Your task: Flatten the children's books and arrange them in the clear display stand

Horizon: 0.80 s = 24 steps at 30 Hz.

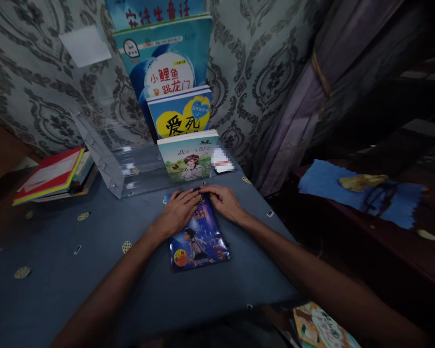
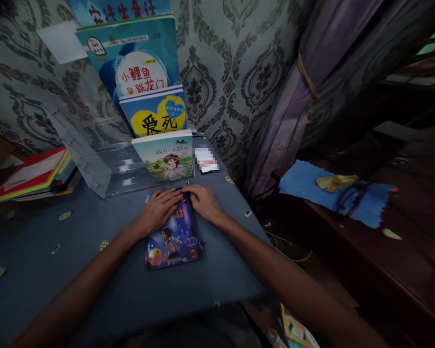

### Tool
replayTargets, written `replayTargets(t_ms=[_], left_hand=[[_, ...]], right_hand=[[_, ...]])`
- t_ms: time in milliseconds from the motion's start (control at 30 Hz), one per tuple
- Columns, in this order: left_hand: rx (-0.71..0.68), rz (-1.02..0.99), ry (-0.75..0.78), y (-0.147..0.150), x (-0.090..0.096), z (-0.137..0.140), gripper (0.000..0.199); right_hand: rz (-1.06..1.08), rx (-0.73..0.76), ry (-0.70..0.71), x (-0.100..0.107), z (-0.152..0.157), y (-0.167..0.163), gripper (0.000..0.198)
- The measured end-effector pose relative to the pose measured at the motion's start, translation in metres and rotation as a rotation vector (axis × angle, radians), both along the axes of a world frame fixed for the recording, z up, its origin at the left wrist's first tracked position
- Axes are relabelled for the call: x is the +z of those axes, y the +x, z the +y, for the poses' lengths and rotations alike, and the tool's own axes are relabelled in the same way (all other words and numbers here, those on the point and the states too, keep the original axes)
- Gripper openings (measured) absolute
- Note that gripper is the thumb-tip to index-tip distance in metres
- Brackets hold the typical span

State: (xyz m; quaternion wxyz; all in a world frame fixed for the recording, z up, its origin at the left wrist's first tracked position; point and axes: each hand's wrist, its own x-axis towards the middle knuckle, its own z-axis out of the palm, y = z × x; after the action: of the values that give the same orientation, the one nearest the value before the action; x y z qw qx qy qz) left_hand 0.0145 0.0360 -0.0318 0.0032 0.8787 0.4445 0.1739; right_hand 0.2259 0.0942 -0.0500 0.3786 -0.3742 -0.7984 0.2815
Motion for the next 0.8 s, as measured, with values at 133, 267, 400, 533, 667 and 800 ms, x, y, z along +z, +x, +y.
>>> replayTargets(t_ms=[133,267,400,533,667,800], left_hand=[[-0.092,0.009,-0.031,-0.002,0.001,-0.001,0.042],[-0.082,-0.005,-0.063,-0.002,0.003,-0.002,0.043],[-0.067,-0.035,-0.062,-0.001,0.002,-0.003,0.042],[-0.067,-0.028,-0.066,-0.001,0.001,-0.003,0.041],[-0.057,-0.032,-0.063,-0.001,0.001,-0.003,0.041],[-0.056,-0.032,-0.06,-0.002,0.002,-0.005,0.041]], right_hand=[[0.009,0.038,-0.008,0.001,0.003,0.003,0.044],[0.006,0.071,0.021,-0.001,0.005,0.004,0.046],[-0.03,0.1,0.089,-0.004,0.002,0.004,0.05],[-0.079,0.122,0.149,-0.006,-0.006,0.008,0.054],[-0.112,0.153,0.166,-0.005,-0.014,0.013,0.053],[-0.132,0.167,0.193,-0.005,-0.019,0.016,0.052]])
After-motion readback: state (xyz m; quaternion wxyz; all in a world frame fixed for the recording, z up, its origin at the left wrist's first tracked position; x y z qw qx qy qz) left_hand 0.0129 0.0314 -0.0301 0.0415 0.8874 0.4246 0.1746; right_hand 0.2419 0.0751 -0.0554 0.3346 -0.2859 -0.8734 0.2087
